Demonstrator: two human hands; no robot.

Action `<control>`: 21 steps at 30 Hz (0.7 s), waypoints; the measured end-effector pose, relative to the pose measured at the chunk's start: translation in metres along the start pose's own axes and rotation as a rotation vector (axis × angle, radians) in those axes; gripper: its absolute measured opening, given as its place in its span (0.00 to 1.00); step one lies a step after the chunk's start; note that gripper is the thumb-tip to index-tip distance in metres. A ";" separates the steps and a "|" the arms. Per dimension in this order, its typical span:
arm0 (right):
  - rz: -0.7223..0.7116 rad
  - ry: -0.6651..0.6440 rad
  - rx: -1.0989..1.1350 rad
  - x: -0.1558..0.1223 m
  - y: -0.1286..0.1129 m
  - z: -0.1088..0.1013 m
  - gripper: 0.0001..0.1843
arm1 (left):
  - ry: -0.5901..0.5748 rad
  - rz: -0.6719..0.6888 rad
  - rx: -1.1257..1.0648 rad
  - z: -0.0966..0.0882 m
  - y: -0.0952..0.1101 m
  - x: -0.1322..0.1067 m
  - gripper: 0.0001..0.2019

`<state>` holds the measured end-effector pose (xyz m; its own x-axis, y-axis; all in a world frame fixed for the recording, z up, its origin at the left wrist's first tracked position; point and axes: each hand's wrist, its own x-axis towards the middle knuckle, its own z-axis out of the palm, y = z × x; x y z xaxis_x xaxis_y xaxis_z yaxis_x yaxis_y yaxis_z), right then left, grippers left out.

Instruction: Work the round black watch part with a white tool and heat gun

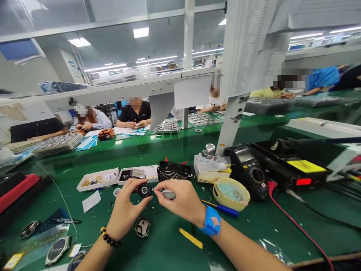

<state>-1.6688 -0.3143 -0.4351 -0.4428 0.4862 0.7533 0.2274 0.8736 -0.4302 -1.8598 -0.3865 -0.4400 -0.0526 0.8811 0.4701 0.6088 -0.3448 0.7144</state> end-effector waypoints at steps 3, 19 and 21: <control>-0.018 -0.016 -0.010 -0.002 0.001 0.004 0.04 | 0.010 0.015 0.045 0.000 -0.001 0.000 0.22; -0.084 -0.020 -0.182 -0.011 0.012 0.013 0.04 | -0.073 0.130 0.282 0.014 -0.003 -0.004 0.18; -0.091 -0.017 -0.201 -0.011 0.012 0.014 0.05 | -0.081 0.133 0.286 0.014 -0.002 -0.004 0.18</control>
<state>-1.6731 -0.3094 -0.4551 -0.4834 0.4063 0.7754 0.3538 0.9009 -0.2515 -1.8495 -0.3851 -0.4503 0.0986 0.8612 0.4986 0.8046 -0.3639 0.4693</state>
